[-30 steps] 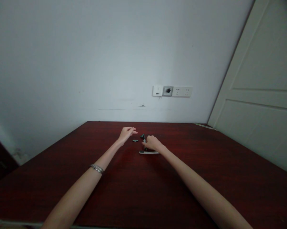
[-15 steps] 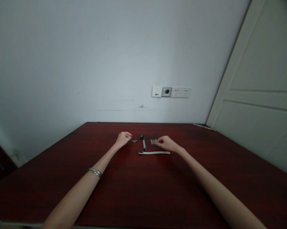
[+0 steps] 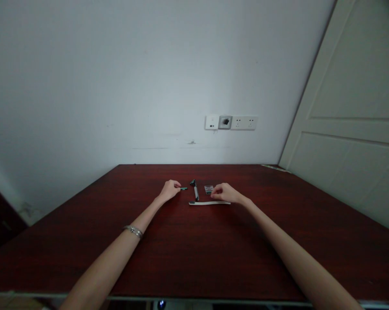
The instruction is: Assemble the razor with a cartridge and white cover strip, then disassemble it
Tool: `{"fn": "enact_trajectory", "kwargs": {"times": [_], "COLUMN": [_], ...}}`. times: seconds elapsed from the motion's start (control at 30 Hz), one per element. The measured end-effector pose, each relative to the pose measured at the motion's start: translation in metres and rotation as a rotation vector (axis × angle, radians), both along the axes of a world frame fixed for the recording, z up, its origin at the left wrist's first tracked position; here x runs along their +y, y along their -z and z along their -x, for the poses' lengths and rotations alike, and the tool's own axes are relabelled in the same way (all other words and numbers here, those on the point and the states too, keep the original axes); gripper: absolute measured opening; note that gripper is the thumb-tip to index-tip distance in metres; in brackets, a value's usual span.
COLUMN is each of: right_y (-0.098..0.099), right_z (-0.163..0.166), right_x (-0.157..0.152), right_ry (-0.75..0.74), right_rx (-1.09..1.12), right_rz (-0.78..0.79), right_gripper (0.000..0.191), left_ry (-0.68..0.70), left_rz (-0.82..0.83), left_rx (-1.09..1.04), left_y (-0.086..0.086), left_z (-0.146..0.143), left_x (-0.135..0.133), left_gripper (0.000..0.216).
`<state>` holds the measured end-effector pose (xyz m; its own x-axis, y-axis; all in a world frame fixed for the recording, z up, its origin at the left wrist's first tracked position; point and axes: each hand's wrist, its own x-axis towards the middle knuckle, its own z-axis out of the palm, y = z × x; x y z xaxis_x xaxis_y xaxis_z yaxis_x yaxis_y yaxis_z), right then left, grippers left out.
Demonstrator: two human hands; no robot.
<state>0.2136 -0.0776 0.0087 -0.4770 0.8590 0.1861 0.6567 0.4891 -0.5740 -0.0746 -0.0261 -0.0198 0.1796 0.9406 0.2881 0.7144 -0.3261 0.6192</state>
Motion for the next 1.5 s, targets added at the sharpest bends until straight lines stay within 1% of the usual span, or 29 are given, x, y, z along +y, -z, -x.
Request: {"fn": "enact_trajectory", "kwargs": {"times": [0.1,0.17,0.3,0.4,0.57,0.7,0.87,1.07,1.2,1.27,1.33,1.5], "right_y": [0.004,0.006,0.008,0.007,0.009,0.012,0.014,0.011,0.007,0.006,0.005,-0.003], "right_z": [-0.003,-0.005,-0.006,-0.006,-0.006,-0.007,-0.007,-0.008,-0.009,-0.008,-0.006,0.005], "right_x": [0.004,0.006,0.008,0.008,0.008,0.010,0.011,0.009,0.006,0.006,0.005,0.003], "right_ry": [0.026,0.036,0.051,0.059,0.051,0.046,0.060,0.061,0.084,0.103,0.127,0.183], "right_rx": [0.013,0.014,0.011,0.013,0.015,0.014,0.011,0.012,0.063,0.114,0.170,0.289], "right_rz": [-0.001,-0.014,-0.031,-0.028,-0.024,-0.022,-0.012,-0.030,-0.069,-0.080,-0.088,-0.136], "right_gripper": [0.024,0.024,0.025,0.025,0.025,0.026,0.027,0.029,0.033,0.033,0.033,0.033], "left_ry": [0.027,0.020,0.015,0.032,0.032,0.038,0.004,-0.028,-0.024,-0.009,0.023,0.182], "left_rz": [-0.020,-0.033,-0.063,-0.085,-0.104,-0.122,-0.109,-0.090,-0.094,-0.119,-0.163,-0.287], "left_rx": [0.024,0.045,0.098,0.082,0.023,0.074,0.112,0.067,0.043,0.047,0.045,0.010], "left_y": [0.005,0.008,0.013,0.014,0.015,0.013,0.010,0.013,0.015,0.012,0.005,-0.022], "left_z": [0.000,0.001,0.003,0.005,0.007,0.006,0.003,0.002,0.004,0.004,0.002,-0.016], "left_x": [0.001,0.002,0.005,0.007,0.007,0.006,0.003,0.004,0.005,0.005,0.002,-0.018], "left_gripper": [0.018,0.019,0.020,0.020,0.015,0.015,0.017,0.016,0.016,0.016,0.017,0.018]}}
